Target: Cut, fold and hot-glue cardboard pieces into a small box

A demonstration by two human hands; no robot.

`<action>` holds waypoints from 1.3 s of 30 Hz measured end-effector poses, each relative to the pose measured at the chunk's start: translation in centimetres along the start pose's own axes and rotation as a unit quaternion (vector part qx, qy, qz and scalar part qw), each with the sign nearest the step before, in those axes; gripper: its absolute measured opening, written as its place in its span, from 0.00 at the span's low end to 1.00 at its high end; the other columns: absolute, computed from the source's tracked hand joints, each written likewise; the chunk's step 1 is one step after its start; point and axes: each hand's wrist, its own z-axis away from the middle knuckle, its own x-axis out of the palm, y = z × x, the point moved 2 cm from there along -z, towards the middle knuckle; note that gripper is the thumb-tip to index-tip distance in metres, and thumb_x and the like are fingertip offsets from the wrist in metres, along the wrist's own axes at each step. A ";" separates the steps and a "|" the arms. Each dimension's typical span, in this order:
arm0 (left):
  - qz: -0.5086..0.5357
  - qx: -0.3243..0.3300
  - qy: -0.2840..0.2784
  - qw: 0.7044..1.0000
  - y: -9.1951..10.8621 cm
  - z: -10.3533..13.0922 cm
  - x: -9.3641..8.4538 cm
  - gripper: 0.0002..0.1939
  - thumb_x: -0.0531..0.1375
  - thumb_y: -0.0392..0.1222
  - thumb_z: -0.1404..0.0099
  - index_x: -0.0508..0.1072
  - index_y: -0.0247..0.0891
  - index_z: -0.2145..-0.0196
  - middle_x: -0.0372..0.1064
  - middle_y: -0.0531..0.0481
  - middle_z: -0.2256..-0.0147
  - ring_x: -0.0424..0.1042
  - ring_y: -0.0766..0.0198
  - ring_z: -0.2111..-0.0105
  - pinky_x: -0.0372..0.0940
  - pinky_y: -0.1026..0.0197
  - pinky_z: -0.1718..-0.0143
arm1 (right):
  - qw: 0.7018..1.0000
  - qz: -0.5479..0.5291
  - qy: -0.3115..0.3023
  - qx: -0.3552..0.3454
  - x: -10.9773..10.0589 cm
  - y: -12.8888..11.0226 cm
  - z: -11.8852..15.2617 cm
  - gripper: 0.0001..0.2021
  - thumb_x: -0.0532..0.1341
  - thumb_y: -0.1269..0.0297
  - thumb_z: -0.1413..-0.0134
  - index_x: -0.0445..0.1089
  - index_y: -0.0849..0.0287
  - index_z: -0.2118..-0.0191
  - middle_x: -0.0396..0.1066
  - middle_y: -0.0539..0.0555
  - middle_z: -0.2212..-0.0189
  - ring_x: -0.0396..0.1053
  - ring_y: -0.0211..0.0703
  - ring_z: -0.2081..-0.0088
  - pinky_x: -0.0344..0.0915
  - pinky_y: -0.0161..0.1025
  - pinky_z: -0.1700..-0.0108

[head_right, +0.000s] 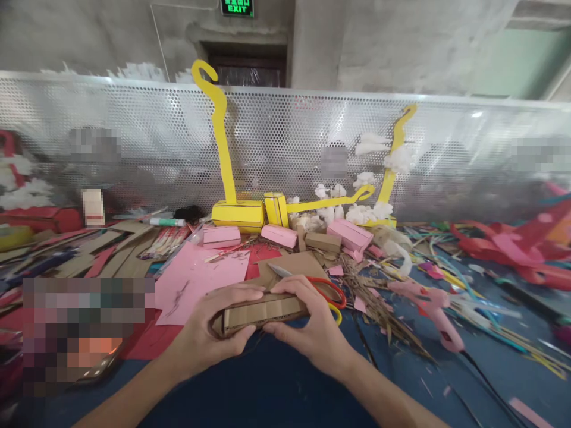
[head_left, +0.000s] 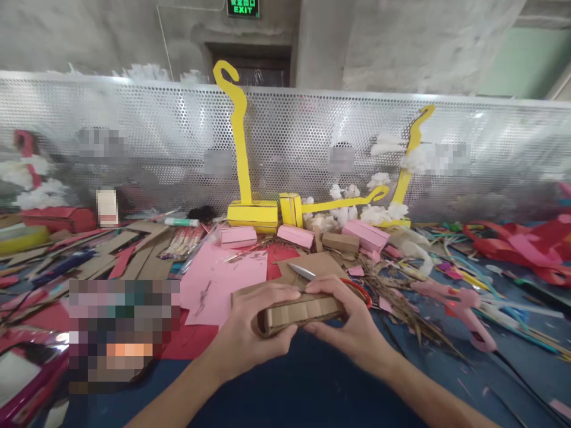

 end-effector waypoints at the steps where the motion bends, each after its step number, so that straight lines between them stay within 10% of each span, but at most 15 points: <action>1: 0.002 -0.002 -0.002 1.000 0.0 0.0 0.0 0.24 0.66 0.31 0.41 0.74 0.44 0.47 0.76 0.47 0.48 0.75 0.56 0.47 0.68 0.54 0.43 | 1.000 -0.008 -0.008 0.003 0.0 0.0 0.0 0.19 0.71 0.59 0.44 0.69 0.50 0.48 0.70 0.53 0.51 0.68 0.49 0.46 0.64 0.42 0.44; 19: 0.054 -0.074 -0.020 0.996 -0.6 0.4 0.5 0.20 0.63 0.33 0.38 0.72 0.45 0.48 0.73 0.47 0.46 0.70 0.55 0.43 0.63 0.52 0.39 | 0.997 -0.028 -0.028 0.070 -0.1 0.4 -0.1 0.18 0.69 0.55 0.42 0.67 0.50 0.49 0.59 0.57 0.38 0.55 0.55 0.33 0.53 0.51 0.33; 24: 0.109 -0.113 0.007 0.988 -0.7 0.5 0.8 0.18 0.62 0.38 0.34 0.71 0.46 0.47 0.69 0.46 0.43 0.68 0.54 0.41 0.64 0.51 0.39 | 0.965 -0.198 0.098 0.137 0.9 1.6 -0.1 0.39 0.76 0.55 0.55 0.58 0.45 0.41 0.64 0.54 0.42 0.65 0.52 0.41 0.64 0.49 0.40; 28: 0.123 -0.143 -0.001 0.982 -0.6 0.6 0.9 0.20 0.63 0.42 0.33 0.70 0.47 0.44 0.67 0.46 0.39 0.67 0.52 0.39 0.65 0.51 0.39 | 0.925 -0.335 0.071 0.166 1.5 1.4 0.0 0.33 0.76 0.58 0.53 0.61 0.45 0.43 0.72 0.51 0.51 0.73 0.47 0.50 0.71 0.44 0.48; 39: 0.008 -0.143 -0.063 0.988 0.1 0.0 0.2 0.28 0.63 0.44 0.34 0.68 0.46 0.37 0.69 0.46 0.38 0.68 0.50 0.39 0.61 0.45 0.35 | 0.934 -0.326 0.031 0.145 1.5 0.9 0.2 0.32 0.74 0.63 0.49 0.60 0.43 0.42 0.69 0.51 0.51 0.73 0.45 0.53 0.74 0.41 0.53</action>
